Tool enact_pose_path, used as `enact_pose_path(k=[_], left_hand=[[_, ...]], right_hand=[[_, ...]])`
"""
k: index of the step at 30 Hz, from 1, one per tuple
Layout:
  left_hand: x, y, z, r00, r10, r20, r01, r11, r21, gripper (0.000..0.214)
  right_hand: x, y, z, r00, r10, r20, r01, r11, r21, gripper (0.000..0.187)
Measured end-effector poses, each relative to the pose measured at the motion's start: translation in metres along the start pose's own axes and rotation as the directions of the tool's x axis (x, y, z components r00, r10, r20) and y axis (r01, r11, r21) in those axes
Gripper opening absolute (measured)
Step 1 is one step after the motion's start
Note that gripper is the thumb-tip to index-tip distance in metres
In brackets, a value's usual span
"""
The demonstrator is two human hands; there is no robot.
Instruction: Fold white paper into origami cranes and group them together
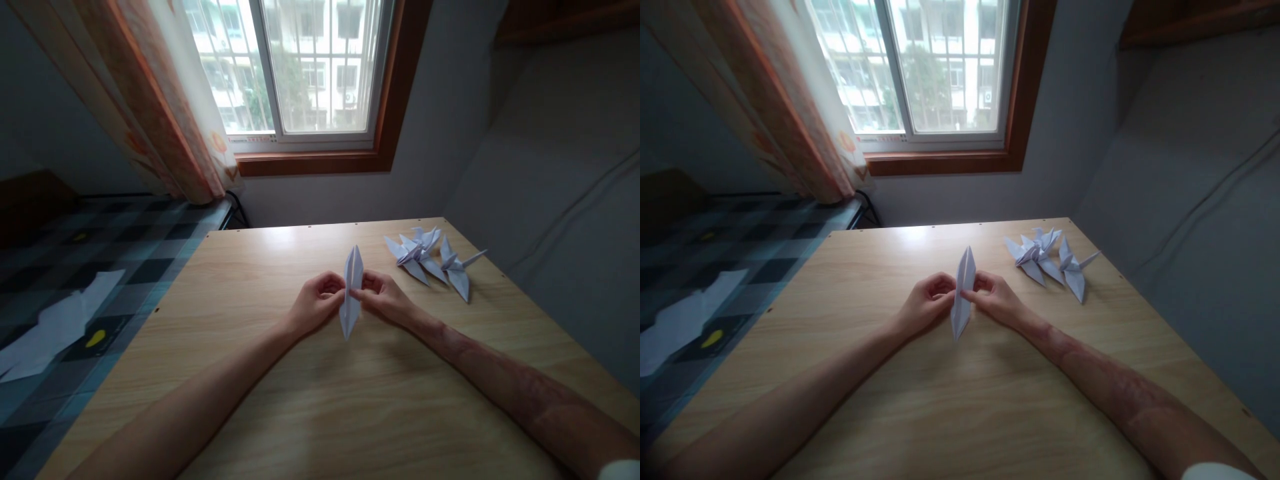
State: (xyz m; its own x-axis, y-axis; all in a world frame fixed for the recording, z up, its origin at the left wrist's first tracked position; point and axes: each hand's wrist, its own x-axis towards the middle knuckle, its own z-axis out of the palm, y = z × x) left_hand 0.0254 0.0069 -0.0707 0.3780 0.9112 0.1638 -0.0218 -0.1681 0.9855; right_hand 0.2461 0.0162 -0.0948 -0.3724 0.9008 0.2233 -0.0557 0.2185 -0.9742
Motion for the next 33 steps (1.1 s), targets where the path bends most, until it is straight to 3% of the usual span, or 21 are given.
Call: enact_pose_path(k=[6,14,22,28,33], left_hand=[[-0.003,0.002,0.001,0.999,-0.005,0.035,0.005,1.0,0.003,0.042],[-0.002,0.003,0.002,0.992,-0.054,0.112,0.08,0.967,-0.241,0.055],[0.001,0.0,-0.003,0.994,-0.113,-0.002,0.113,0.99,-0.09,0.059],[0.002,0.004,-0.007,0.987,-0.125,0.103,0.133,0.988,-0.079,0.047],[0.005,0.008,-0.013,0.98,-0.136,0.143,0.135,0.991,0.014,0.044]], right_hand=[[0.0,0.001,0.0,0.999,0.004,-0.036,-0.005,1.0,-0.025,0.04],[0.0,-0.003,-0.001,0.999,0.026,-0.046,-0.025,0.999,0.027,0.039],[-0.002,-0.004,-0.003,0.999,0.036,-0.027,-0.037,0.999,-0.022,0.038],[-0.003,-0.009,0.0,0.999,0.05,0.01,-0.05,0.999,-0.006,0.036],[-0.002,-0.003,-0.001,0.999,0.006,-0.046,-0.006,1.0,0.005,0.036]])
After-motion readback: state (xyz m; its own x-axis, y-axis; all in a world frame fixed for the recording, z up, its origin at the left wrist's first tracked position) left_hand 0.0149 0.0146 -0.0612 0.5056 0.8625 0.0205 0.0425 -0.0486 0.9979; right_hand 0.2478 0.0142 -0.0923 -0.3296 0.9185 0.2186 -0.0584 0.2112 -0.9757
